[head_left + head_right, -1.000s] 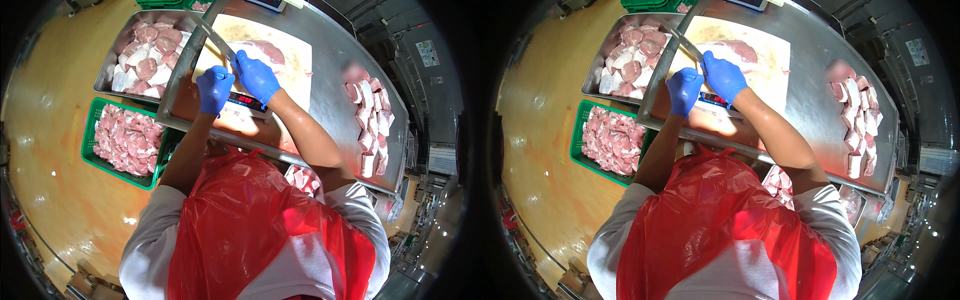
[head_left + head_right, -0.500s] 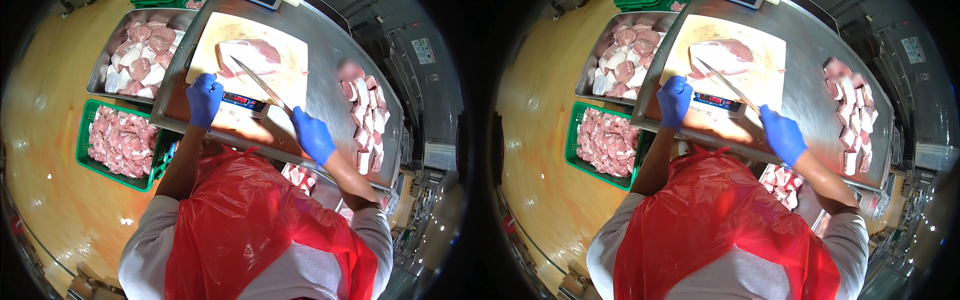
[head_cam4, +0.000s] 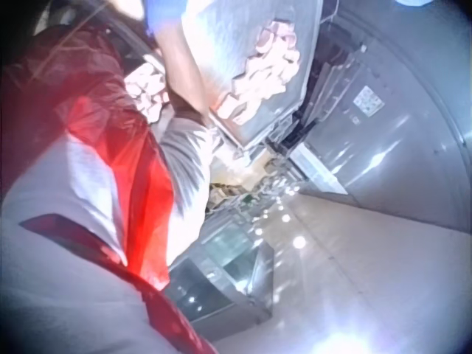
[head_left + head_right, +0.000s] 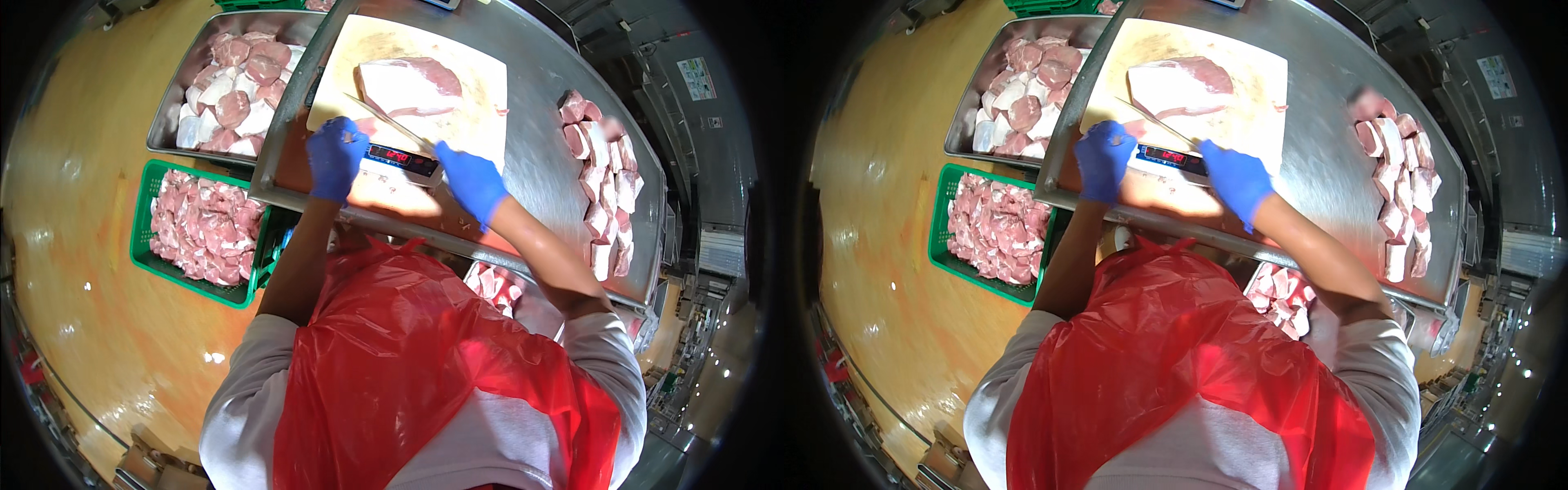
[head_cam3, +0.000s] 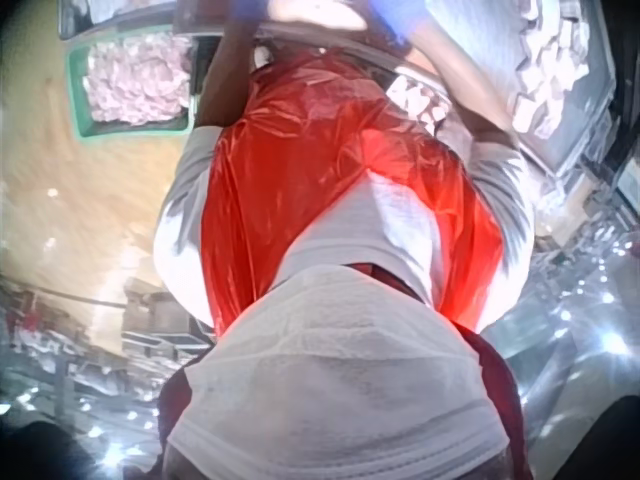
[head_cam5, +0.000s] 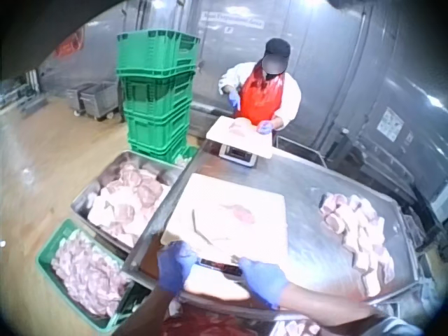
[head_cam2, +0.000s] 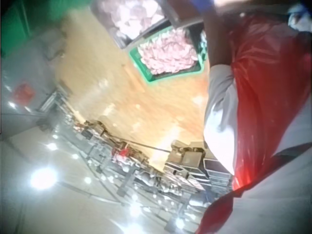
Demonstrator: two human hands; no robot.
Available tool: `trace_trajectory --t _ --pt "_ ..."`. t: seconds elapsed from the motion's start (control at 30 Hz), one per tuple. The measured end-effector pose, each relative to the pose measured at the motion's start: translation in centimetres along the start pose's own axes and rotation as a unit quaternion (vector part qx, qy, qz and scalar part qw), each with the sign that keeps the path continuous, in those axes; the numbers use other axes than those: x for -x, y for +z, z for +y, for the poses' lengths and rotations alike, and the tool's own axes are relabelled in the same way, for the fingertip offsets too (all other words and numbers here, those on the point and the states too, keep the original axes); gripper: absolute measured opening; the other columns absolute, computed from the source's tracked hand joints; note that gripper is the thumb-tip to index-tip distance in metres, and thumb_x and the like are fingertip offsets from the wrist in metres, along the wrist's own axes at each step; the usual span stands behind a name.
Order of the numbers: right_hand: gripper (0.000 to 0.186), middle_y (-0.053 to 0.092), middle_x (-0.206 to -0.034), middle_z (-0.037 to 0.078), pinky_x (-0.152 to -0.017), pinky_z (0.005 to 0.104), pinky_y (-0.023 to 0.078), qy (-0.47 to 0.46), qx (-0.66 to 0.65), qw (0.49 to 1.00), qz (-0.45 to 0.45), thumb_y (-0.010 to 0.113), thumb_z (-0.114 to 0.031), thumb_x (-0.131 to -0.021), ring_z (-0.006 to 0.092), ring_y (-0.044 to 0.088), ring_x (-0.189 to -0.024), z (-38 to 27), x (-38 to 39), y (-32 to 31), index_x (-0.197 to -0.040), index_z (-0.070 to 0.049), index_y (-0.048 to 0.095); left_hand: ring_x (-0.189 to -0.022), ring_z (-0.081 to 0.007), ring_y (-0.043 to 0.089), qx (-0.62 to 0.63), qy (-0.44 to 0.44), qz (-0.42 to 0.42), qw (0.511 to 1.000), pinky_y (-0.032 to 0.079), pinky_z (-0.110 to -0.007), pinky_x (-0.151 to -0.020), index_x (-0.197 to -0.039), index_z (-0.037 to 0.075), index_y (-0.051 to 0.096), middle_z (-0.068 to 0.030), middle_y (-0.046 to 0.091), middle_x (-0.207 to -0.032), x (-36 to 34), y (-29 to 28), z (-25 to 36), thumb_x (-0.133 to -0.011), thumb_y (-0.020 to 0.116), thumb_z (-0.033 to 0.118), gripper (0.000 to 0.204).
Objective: The person cuts large pieces of raw meat into smaller chunks using a knife on a cutting board. The cut pieces are placed into a green basket. The person wears blue gloves and a red apron.
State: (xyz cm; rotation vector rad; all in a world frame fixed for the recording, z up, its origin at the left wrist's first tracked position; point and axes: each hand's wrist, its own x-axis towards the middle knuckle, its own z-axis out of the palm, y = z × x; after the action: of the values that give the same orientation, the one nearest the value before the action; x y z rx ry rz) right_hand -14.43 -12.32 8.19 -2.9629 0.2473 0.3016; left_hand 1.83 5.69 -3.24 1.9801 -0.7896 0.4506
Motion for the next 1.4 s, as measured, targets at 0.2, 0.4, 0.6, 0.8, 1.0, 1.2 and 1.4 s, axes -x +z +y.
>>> trace_trajectory --t 0.2,0.4,0.6,0.8,1.0,1.2,1.4 --pt "0.021 0.068 -0.088 0.023 -0.064 0.0517 0.052 0.059 -0.070 0.996 -0.001 0.056 -0.013 -0.097 0.0431 0.068 -0.079 6.5 9.9 -0.7 -0.118 -0.009 0.053 -0.066 -0.0382 0.064 -0.205 -0.299 -0.104 0.926 0.051 -0.044 -0.063 -0.077 0.005 0.065 -0.0186 0.068 -0.076 4.4 -13.7 -7.8 -0.078 0.076 0.022 0.021" --pt "0.015 0.063 -0.078 0.009 -0.054 0.0294 0.048 0.154 -0.554 0.798 0.181 0.051 -0.017 -0.105 0.0187 0.059 -0.056 3.5 2.6 1.9 -0.111 -0.004 0.053 -0.107 -0.0383 0.064 -0.015 0.133 -0.088 0.987 0.051 -0.043 -0.095 -0.118 0.002 0.065 -0.0188 0.066 -0.117 -5.8 -9.1 -4.2 -0.095 0.057 0.011 0.026" --pt "0.010 0.061 -0.080 0.010 -0.052 0.0288 0.047 0.068 -0.735 0.628 0.248 0.050 -0.014 -0.105 0.0164 0.057 -0.057 2.2 -9.2 1.5 -0.110 -0.005 0.049 -0.108 -0.0270 0.065 0.226 0.004 -0.253 0.941 0.050 -0.035 -0.094 -0.120 0.003 0.065 -0.0159 0.068 -0.117 -12.4 3.7 -2.7 -0.097 0.062 0.019 0.028" --pt "0.018 0.063 -0.083 0.006 -0.057 0.0247 0.046 0.035 -0.661 0.693 0.285 0.048 -0.019 -0.107 0.0120 0.057 -0.061 6.1 -7.8 0.1 -0.113 -0.003 0.055 -0.094 -0.0333 0.066 0.143 0.072 -0.108 0.981 0.054 -0.042 -0.085 -0.109 0.005 0.068 -0.0137 0.067 -0.104 -5.0 1.9 -1.7 -0.084 0.067 0.009 0.026" --pt "0.018 0.057 -0.070 0.004 -0.043 0.0265 0.045 0.189 -0.594 0.760 0.184 0.052 -0.023 -0.106 0.0103 0.053 -0.050 1.8 1.4 5.7 -0.109 -0.005 0.053 -0.099 -0.0312 0.064 0.077 0.156 -0.101 0.980 0.053 -0.042 -0.083 -0.113 0.011 0.068 -0.0091 0.066 -0.107 -3.8 -1.6 4.1 -0.082 0.068 0.008 0.032" --pt "0.022 0.064 -0.072 0.019 -0.051 0.0406 0.046 0.163 -0.456 0.816 0.317 0.057 -0.019 -0.103 0.0307 0.063 -0.061 -0.4 -1.8 7.8 -0.109 0.002 0.054 -0.090 -0.0281 0.065 0.006 0.207 -0.111 0.972 0.055 -0.040 -0.078 -0.094 0.011 0.070 -0.0068 0.068 -0.096 -4.1 0.8 3.8 -0.076 0.072 0.007 0.018" --pt "0.026 0.063 -0.079 0.031 -0.058 0.0513 0.047 0.180 -0.404 0.862 0.246 0.055 -0.024 -0.103 0.0500 0.064 -0.074 -1.2 -0.4 8.1 -0.110 0.001 0.051 -0.080 -0.0289 0.066 0.034 0.194 -0.088 0.976 0.055 -0.040 -0.071 -0.088 0.010 0.068 -0.0078 0.069 -0.088 -3.7 1.0 3.2 -0.076 0.072 0.007 0.013"
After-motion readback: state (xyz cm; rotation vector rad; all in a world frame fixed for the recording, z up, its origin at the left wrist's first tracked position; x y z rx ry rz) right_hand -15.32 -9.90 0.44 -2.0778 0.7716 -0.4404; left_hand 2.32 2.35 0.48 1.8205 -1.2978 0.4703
